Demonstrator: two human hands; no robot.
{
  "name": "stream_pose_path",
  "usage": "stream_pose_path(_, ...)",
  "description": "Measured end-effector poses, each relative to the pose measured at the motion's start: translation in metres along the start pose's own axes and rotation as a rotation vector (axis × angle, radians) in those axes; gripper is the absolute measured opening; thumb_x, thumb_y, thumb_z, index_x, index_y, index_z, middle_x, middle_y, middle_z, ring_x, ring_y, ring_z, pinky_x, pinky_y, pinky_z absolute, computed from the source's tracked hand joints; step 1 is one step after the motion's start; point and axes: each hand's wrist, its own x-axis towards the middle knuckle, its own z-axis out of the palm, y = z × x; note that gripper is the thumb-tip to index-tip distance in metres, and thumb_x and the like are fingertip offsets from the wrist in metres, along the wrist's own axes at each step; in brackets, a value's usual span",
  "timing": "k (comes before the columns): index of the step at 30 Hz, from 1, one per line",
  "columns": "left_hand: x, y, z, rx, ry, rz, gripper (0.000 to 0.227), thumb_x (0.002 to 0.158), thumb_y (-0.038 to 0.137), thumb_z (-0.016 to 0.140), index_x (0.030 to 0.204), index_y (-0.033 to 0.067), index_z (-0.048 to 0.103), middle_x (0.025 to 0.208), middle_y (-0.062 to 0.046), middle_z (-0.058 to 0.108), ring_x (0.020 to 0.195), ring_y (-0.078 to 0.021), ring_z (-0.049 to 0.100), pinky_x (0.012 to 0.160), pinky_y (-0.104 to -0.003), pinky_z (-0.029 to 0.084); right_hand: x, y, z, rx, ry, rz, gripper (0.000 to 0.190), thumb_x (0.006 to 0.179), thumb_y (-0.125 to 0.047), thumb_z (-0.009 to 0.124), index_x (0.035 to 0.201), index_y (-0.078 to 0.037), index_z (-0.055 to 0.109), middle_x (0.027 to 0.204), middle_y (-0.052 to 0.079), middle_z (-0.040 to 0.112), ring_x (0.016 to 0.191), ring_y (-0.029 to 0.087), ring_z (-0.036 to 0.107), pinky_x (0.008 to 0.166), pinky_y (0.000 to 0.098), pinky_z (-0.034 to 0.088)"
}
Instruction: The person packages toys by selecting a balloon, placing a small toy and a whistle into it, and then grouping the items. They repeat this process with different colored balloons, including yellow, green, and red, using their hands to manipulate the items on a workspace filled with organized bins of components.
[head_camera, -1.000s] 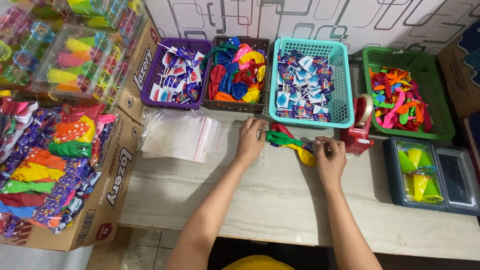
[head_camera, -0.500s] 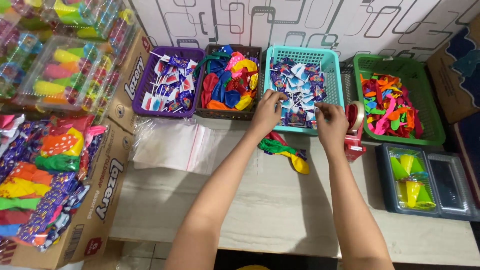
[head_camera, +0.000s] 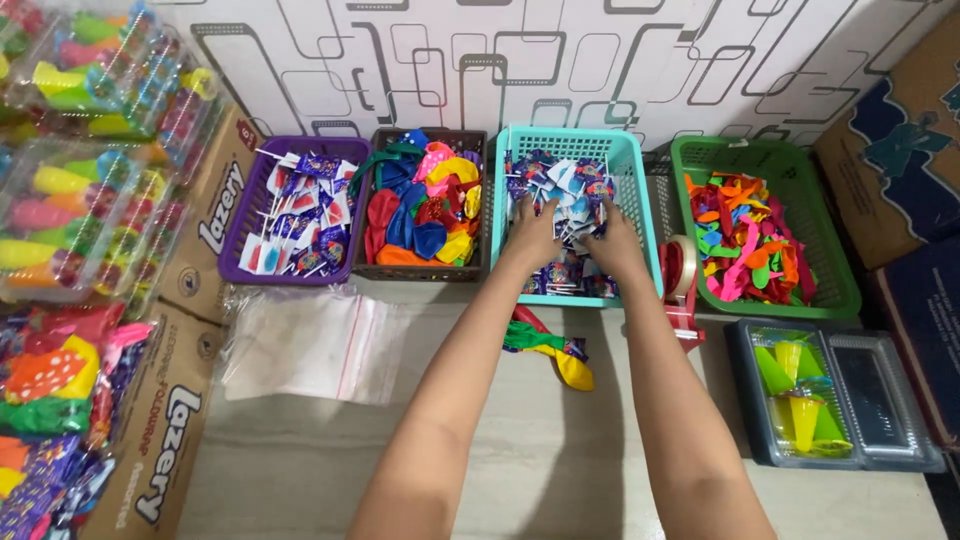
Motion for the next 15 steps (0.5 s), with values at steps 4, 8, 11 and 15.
stream_pose_path(4,0.012,-0.009,0.009,0.102,-0.089,0.004,0.072,0.093,0.019,0.068,0.158,0.0144,0.038,0.161,-0.029,0.028,0.151,-0.0481,0.023,0.113,-0.073,0.028,-0.006,-0.008,0.001,-0.101,-0.036,-0.089,0.080,0.086,-0.025,0.074,0.157,-0.010,0.042,0.144,0.036,0.048,0.138,0.056,0.044,0.116,0.0601,0.033)
stream_pose_path(8,0.013,-0.011,0.013,0.162,-0.106,0.045,0.068,0.091,0.020,0.071,0.153,0.0206,0.044,0.149,-0.017,0.040,0.140,-0.0433,0.036,0.110,-0.068,0.034,-0.002,0.004,0.010,-0.162,-0.074,-0.135,0.062,0.088,-0.018,0.072,0.149,-0.018,0.056,0.142,0.028,0.052,0.136,0.051,0.046,0.110,0.0573,0.040)
stream_pose_path(11,0.009,-0.010,0.012,0.145,-0.085,0.077,0.060,0.086,0.009,0.073,0.142,0.0130,0.054,0.137,-0.016,0.045,0.127,-0.0455,0.045,0.103,-0.067,0.042,-0.006,0.001,0.013,-0.147,-0.087,-0.141,0.056,0.088,-0.015,0.073,0.143,-0.018,0.061,0.140,0.027,0.053,0.130,0.052,0.052,0.105,0.0580,0.047)
stream_pose_path(15,0.001,-0.007,0.013,0.131,-0.067,0.144,0.043,0.086,-0.006,0.066,0.128,0.0012,0.063,0.122,-0.020,0.055,0.117,-0.0488,0.055,0.099,-0.066,0.046,-0.010,-0.005,0.008,-0.104,-0.065,-0.126,0.040,0.087,-0.010,0.074,0.127,-0.011,0.072,0.129,0.025,0.060,0.121,0.050,0.060,0.098,0.0555,0.053)
